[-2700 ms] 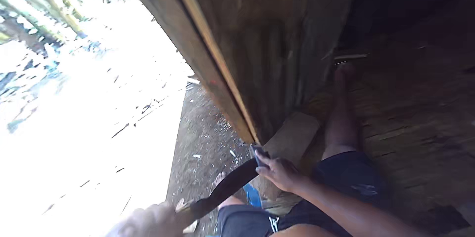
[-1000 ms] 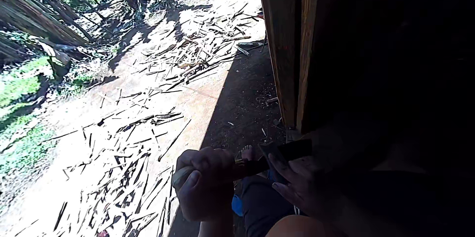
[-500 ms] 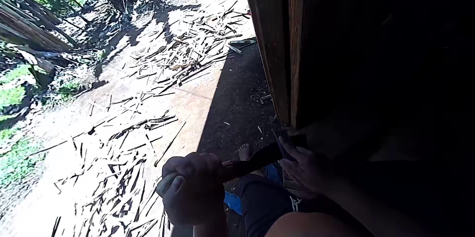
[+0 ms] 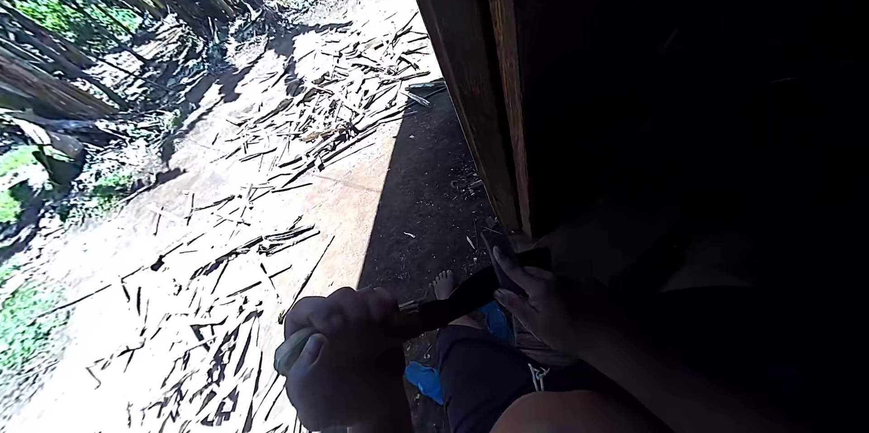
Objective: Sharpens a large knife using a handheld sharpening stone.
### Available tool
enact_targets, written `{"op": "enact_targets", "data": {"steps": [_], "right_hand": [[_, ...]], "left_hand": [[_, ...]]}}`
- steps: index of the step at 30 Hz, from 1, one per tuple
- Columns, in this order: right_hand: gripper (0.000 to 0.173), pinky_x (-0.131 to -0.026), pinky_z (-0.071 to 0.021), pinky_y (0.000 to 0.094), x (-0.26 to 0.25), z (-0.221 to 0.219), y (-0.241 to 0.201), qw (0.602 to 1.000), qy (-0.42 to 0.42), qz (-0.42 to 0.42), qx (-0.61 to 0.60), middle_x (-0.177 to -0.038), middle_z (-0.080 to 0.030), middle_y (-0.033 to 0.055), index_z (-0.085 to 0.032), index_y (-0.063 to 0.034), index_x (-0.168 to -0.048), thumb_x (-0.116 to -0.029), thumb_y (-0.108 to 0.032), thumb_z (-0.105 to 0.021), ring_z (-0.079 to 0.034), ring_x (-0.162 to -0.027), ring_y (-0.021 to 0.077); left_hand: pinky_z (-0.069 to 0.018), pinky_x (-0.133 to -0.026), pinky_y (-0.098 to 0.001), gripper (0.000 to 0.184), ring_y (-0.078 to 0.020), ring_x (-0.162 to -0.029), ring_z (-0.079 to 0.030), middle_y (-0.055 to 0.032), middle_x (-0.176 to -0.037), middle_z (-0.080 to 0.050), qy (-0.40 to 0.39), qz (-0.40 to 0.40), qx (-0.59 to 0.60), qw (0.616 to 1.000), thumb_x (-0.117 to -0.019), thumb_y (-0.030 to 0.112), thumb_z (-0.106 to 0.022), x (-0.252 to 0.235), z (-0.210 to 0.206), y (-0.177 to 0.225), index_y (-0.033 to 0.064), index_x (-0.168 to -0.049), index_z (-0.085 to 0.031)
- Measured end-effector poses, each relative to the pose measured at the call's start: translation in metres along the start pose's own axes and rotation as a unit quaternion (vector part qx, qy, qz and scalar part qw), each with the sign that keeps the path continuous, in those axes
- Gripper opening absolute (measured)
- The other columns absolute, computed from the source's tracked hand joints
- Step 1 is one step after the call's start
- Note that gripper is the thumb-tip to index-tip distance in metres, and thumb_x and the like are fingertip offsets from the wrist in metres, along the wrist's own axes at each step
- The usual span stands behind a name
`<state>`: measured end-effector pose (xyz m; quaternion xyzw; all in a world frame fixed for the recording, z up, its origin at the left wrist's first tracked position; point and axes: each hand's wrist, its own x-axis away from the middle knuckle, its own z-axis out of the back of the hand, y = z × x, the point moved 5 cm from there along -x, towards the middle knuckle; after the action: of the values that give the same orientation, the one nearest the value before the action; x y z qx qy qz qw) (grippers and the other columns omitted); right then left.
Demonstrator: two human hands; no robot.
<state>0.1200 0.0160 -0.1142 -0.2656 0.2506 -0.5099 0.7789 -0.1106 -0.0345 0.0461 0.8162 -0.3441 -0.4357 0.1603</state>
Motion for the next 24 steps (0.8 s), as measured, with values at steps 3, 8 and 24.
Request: {"op": "enact_targets", "data": {"steps": [3, 8, 24], "right_hand": [[0.062, -0.057, -0.055, 0.0405, 0.019, -0.001, -0.007, 0.999, 0.021, 0.04, -0.006, -0.082, -0.066, 0.0047, -0.044, -0.034, -0.158, -0.1024, -0.062, -0.045, -0.062, -0.063, 0.0182], [0.066, -0.069, -0.0572, 0.0492, 0.003, -0.007, 0.032, 0.999, -0.032, -0.042, 0.005, -0.093, -0.07, 0.008, -0.036, -0.0357, -0.161, -0.102, -0.064, -0.04, -0.068, -0.078, 0.0246], [0.065, -0.069, -0.0576, 0.0465, 0.003, -0.008, 0.016, 0.999, -0.036, -0.029, -0.015, -0.092, -0.07, 0.0062, -0.037, -0.0364, -0.161, -0.1027, -0.064, -0.04, -0.067, -0.076, 0.0225]], "left_hand": [[-0.0462, -0.045, -0.03, 0.021, -0.0132, -0.046, -0.052, 0.0009, -0.059, -0.052, -0.007, 0.01, 0.005, 1.0, -0.0936, 0.026, -0.065, 0.0, -0.004, 0.002, 0.012, -0.081, -0.059], [-0.046, -0.045, -0.0309, 0.02, -0.0134, -0.046, -0.05, 0.0015, -0.058, -0.05, -0.011, 0.004, -0.005, 1.0, -0.0951, 0.027, -0.062, 0.002, 0.005, 0.003, 0.0126, -0.081, -0.057], [-0.0475, -0.045, -0.0312, 0.02, -0.0137, -0.046, -0.052, 0.001, -0.057, -0.051, 0.004, 0.004, 0.007, 1.0, -0.0949, 0.024, -0.061, -0.001, 0.013, 0.0, 0.0115, -0.079, -0.058]]}}
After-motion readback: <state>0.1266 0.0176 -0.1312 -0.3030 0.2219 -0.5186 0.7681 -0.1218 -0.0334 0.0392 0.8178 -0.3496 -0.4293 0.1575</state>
